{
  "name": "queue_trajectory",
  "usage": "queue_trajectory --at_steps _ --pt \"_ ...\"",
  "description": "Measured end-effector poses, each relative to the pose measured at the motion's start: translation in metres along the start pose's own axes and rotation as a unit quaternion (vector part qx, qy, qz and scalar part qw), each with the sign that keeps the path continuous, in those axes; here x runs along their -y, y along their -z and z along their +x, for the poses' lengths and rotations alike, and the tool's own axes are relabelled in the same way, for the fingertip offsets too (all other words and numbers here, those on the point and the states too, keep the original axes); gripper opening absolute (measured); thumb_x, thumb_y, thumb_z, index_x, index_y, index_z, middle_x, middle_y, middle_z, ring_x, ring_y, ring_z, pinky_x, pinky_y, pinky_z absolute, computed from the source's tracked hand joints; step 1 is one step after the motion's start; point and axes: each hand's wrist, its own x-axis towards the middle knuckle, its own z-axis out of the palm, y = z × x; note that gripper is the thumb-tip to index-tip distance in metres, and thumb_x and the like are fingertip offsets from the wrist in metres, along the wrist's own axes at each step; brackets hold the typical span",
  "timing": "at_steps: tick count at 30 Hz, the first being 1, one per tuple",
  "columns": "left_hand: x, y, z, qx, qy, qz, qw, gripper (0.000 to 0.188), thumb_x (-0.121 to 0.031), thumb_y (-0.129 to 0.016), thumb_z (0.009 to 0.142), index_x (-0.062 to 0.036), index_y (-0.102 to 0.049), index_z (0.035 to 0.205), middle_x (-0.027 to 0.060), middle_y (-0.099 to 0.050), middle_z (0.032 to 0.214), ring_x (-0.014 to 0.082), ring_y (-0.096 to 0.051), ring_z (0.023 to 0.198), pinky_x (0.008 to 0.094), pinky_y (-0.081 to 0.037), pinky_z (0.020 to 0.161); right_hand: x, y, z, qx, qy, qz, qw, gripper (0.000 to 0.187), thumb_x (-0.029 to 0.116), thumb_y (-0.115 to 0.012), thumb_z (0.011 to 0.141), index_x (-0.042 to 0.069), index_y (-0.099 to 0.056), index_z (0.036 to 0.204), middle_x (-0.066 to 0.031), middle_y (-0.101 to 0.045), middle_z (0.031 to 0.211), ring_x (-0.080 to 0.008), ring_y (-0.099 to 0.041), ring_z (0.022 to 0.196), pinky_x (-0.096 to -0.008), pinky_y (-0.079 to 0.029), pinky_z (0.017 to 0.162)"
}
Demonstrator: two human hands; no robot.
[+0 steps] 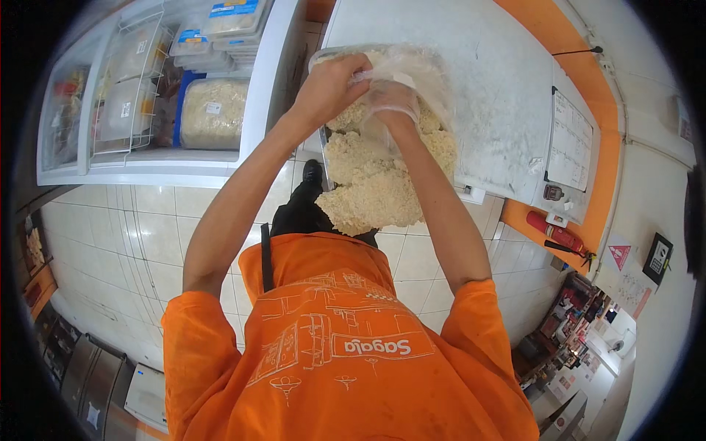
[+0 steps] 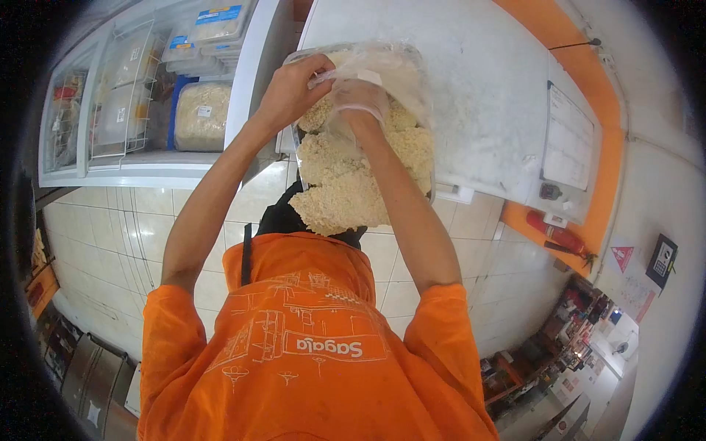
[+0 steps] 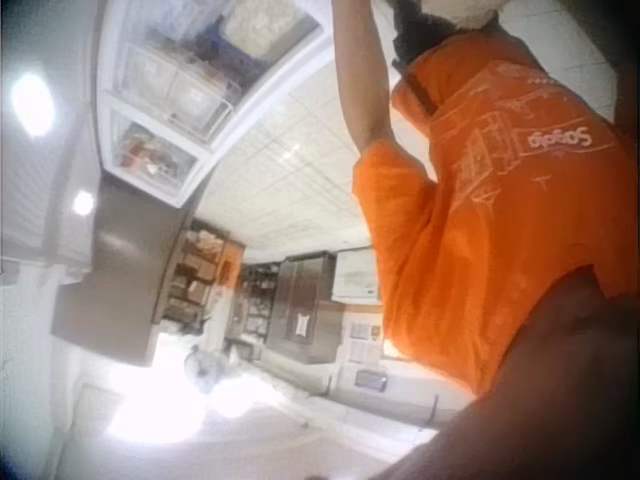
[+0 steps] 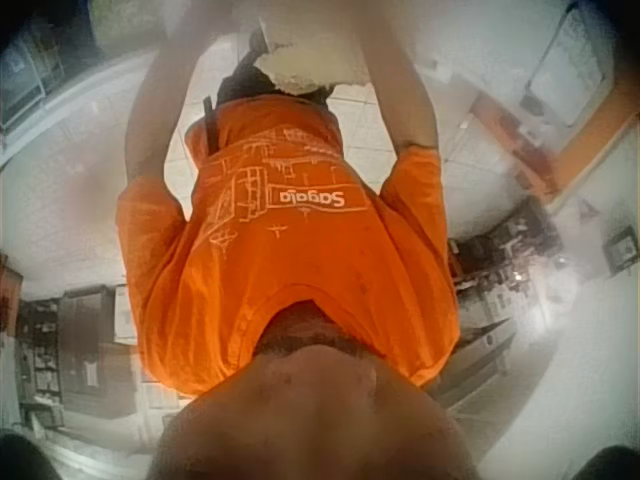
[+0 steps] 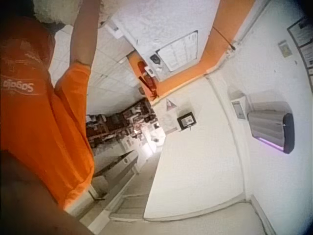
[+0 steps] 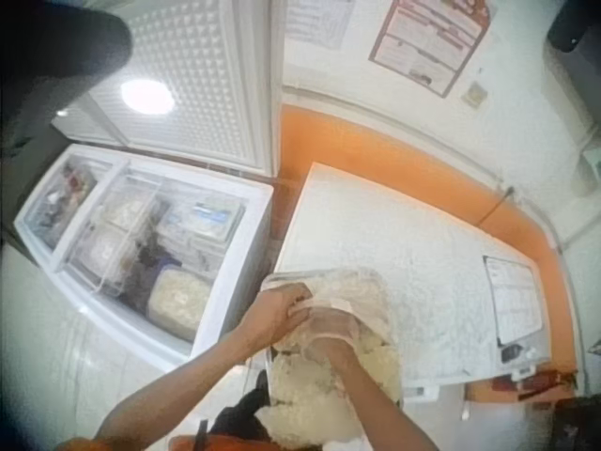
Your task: The person opens a chest freezer, removes a metal tray containing breaded items wrapped in plastic, and places it on a counter. They then put on a plastic glove and rearrange the breaded items on the tray.
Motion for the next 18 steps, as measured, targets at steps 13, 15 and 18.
queue_trajectory --at_steps 13,15,18 --pt "0.007 0.008 -0.002 -0.004 0.027 -0.009 1.0 0.024 -0.014 -0.069 0.082 -0.0022 -0.062 0.101 0.0145 -0.068 0.092 0.0328 -0.066 0.086 0.0382 -0.051 0.075 0.017 -0.018 0.002 0.031 -0.206 0.734 0.647 0.018 0.015 -0.064 0.089 0.007 -0.061 0.105 -0.0031 -0.062 0.091 -0.0166 -0.06 0.081 -0.0362 -0.051 0.061" --pt "0.007 0.005 0.005 0.004 0.026 -0.02 0.999 0.024 -0.015 -0.069 0.082 -0.0016 -0.062 0.1 0.0139 -0.068 0.092 0.0313 -0.066 0.085 0.0377 -0.051 0.075 -0.009 -0.03 0.009 0.043 -0.178 0.71 0.68 0.019 0.015 -0.064 0.089 0.007 -0.061 0.106 -0.0037 -0.062 0.093 -0.017 -0.06 0.081 -0.0365 -0.052 0.061" --pt "0.011 0.005 0.008 0.012 0.015 -0.014 1.0 0.023 -0.015 -0.069 0.082 -0.0018 -0.063 0.1 0.0133 -0.068 0.092 0.03 -0.066 0.083 0.0365 -0.051 0.075 -0.016 -0.026 0.008 0.076 -0.179 0.658 0.727 0.021 0.016 -0.064 0.089 0.007 -0.061 0.108 -0.0054 -0.062 0.098 -0.0182 -0.06 0.083 -0.0376 -0.054 0.064"
